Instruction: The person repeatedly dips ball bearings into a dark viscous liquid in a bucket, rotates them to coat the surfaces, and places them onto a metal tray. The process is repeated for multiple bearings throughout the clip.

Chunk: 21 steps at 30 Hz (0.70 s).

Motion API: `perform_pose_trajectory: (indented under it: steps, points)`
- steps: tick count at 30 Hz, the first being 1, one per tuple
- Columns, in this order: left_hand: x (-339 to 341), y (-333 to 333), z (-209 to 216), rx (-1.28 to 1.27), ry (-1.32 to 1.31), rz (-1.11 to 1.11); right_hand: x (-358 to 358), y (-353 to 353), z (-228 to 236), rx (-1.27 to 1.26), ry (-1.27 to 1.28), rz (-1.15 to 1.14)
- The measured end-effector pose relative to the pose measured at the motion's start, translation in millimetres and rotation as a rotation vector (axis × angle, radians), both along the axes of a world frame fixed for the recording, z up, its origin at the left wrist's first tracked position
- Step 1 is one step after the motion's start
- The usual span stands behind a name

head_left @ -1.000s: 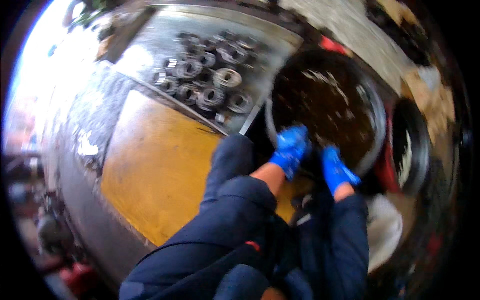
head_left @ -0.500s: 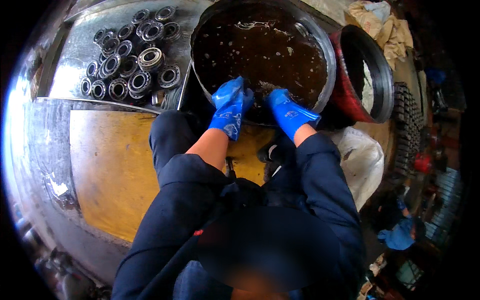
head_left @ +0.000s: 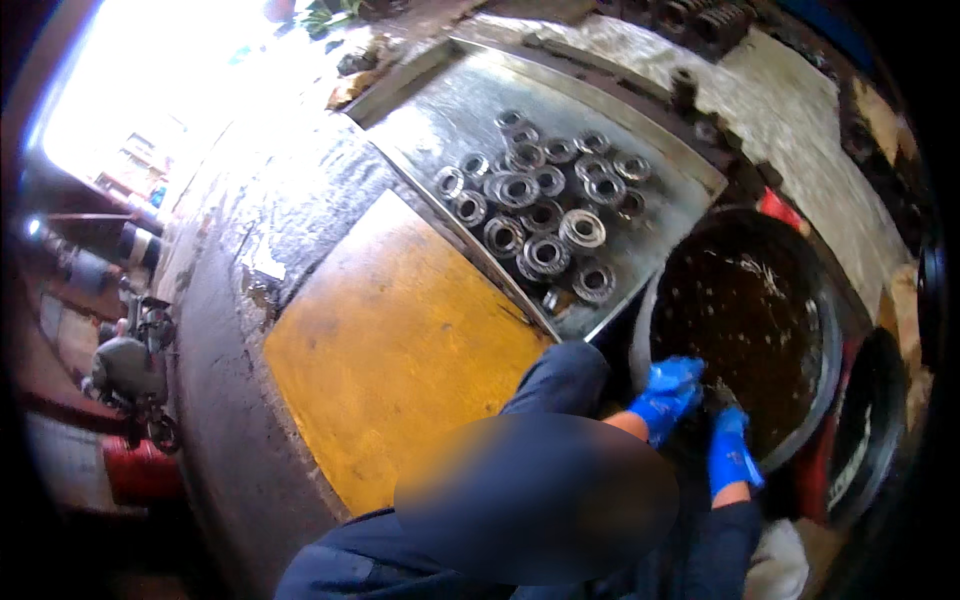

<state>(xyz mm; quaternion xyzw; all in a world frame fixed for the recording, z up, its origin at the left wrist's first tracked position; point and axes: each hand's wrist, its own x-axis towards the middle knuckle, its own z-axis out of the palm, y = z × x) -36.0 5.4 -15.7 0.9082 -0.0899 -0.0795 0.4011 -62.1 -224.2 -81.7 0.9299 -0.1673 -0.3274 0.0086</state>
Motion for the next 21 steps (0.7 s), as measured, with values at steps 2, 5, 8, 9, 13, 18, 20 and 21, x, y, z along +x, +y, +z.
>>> perform_pose_trajectory:
  steps: [2, 5, 8, 9, 13, 18, 20, 21]
  points:
    - [-7.8, 9.5, -3.4, 0.082, -0.058, 0.022, -12.8, -1.3, -14.7, 0.148, -0.086, -0.163]
    - [-3.4, 6.3, 9.0, 0.097, -0.099, 0.007, -34.7, -28.7, -35.3, 0.282, -0.325, -0.022]
    - [-4.3, -5.0, 14.0, 0.051, -0.173, 0.074, -35.7, -38.4, -59.4, 0.27, -0.345, -0.149]
    - [-0.2, -7.2, 15.6, 0.051, -0.176, 0.049, -24.1, -39.0, -61.2, 0.167, -0.275, -0.111]
    - [-8.6, 7.9, -5.2, 0.065, -0.184, 0.054, -4.0, 0.9, -29.3, 0.113, -0.153, 0.074]
    - [-6.9, 3.6, 12.5, 0.006, -0.123, 0.021, -33.1, -21.5, -3.2, 0.554, -0.329, -0.182]
    - [-6.2, 1.4, 23.3, 0.109, -0.042, 0.012, -43.7, -13.0, -13.2, 0.792, -0.389, -0.426]
    - [-9.6, 5.6, 21.3, 0.12, -0.036, 0.024, -46.6, -4.2, -18.5, 0.641, -0.405, -0.381]
